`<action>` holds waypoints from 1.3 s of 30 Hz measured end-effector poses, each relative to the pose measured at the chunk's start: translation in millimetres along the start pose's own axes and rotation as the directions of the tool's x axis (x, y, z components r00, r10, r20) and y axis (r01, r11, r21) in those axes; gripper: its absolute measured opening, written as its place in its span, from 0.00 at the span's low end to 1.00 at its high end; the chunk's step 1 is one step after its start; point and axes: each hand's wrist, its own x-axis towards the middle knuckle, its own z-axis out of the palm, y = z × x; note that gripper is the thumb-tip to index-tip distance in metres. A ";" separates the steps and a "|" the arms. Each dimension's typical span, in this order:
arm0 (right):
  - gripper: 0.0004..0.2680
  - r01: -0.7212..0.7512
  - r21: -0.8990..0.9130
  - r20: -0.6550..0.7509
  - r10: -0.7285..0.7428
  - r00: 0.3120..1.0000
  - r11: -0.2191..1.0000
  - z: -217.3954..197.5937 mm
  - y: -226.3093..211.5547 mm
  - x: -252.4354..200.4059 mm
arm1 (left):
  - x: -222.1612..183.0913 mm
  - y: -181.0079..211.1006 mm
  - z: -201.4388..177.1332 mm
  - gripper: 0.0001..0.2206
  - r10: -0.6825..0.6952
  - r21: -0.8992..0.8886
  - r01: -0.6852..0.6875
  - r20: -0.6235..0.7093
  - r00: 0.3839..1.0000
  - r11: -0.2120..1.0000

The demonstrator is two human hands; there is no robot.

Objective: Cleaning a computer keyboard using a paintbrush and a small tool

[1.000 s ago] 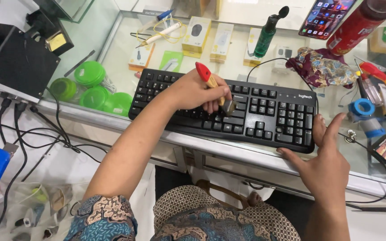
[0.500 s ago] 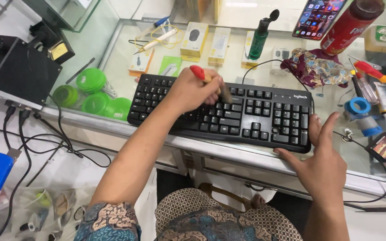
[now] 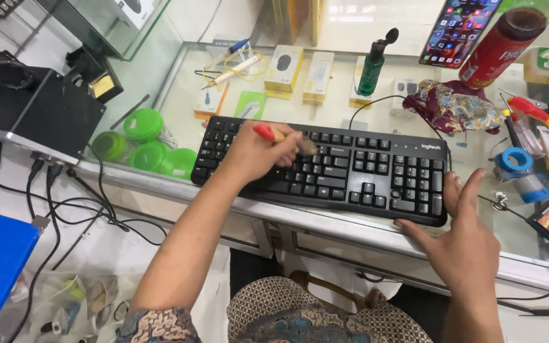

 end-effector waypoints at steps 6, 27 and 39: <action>0.51 0.043 0.007 -0.019 -0.043 0.999 0.999 0.0 -0.9 -0.2 | -11.3 -21.5 2.3 0.10 0.006 -0.084 -0.007 -0.016 1.000 0.996; 0.52 0.047 0.042 -0.032 -0.045 0.998 0.998 1.2 -3.3 -5.0 | -13.7 -37.2 -24.9 0.14 0.049 -0.103 -0.008 0.399 0.916 0.995; 0.52 0.072 0.034 -0.063 -0.069 0.996 0.997 3.3 -2.0 -6.6 | -46.4 -86.8 -24.1 0.12 0.016 -0.281 0.040 0.193 0.981 0.959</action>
